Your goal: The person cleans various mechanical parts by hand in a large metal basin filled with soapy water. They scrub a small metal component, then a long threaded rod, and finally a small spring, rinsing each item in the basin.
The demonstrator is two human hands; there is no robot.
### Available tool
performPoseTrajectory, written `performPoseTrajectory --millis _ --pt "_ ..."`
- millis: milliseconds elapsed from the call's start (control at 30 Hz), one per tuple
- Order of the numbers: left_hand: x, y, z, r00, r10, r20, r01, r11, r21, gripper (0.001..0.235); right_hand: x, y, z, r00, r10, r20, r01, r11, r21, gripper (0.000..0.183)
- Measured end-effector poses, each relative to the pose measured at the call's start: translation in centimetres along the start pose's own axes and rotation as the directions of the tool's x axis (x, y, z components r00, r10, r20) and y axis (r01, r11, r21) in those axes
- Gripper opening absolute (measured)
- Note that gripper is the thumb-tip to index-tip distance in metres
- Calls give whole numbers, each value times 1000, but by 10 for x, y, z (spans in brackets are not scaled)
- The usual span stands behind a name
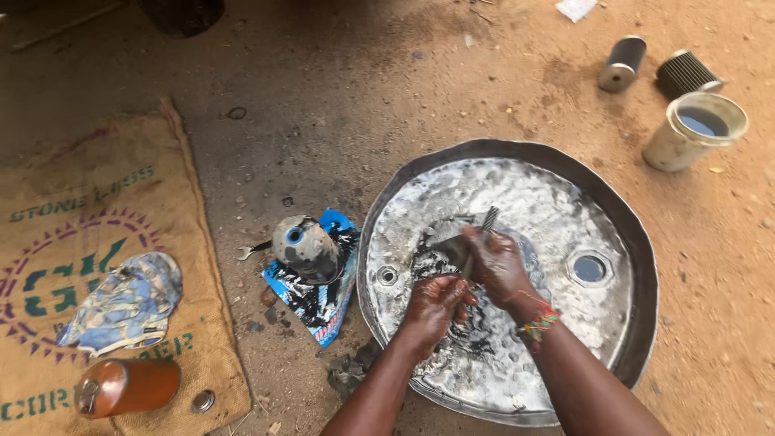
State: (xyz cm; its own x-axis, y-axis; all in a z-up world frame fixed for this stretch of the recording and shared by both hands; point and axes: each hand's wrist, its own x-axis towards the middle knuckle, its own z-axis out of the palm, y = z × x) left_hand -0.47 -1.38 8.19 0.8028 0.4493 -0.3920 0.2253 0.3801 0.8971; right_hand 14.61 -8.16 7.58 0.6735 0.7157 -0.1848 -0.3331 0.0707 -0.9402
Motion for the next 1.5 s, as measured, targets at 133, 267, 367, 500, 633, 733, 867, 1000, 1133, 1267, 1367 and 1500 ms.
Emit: performPoseTrajectory --millis 133,267,367,500,633,733,867,1000,1133,1267,1367,1500 --pt "-6 4 -4 993 47 106 -31 988 -149 24 24 32 -57 976 47 -215 -78 987 -140 54" --pt "-18 16 -9 994 25 103 8 954 -301 28 17 63 -75 977 -197 -84 18 466 -885 39" --pt "-26 19 -12 996 -18 83 44 947 -319 35 -14 67 -43 932 -363 -5 -62 -145 -988 65" --pt "-26 14 -14 999 -44 27 50 951 -305 31 -49 61 15 861 507 -37 144 -313 -939 38" --pt "-18 -7 -12 998 -48 -43 34 961 -275 27 -25 82 -39 993 118 -24 -41 145 -989 31" --pt "-13 -22 -14 986 -97 -132 69 977 -203 25 18 81 -94 928 212 -306 -371 592 -715 22" --pt "10 -53 -9 962 -121 -245 74 979 -192 25 41 44 -102 925 374 -73 -333 886 322 18" --pt "27 -83 -2 971 -129 -200 79 967 -241 25 47 11 -43 982 174 -66 -157 964 217 16" --pt "29 -84 7 990 -99 -103 70 964 -256 21 46 -8 -17 999 -38 -37 30 976 -215 21" --pt "5 -52 17 978 -189 -87 169 967 -192 23 74 -6 -39 968 -43 -247 89 980 179 22" --pt "-6 -23 17 967 -216 -133 206 975 -84 25 75 24 -80 983 -77 -164 -33 811 -584 25" --pt "-18 -6 12 969 -215 -119 205 975 -87 30 45 113 -91 872 -476 114 265 263 -928 15"
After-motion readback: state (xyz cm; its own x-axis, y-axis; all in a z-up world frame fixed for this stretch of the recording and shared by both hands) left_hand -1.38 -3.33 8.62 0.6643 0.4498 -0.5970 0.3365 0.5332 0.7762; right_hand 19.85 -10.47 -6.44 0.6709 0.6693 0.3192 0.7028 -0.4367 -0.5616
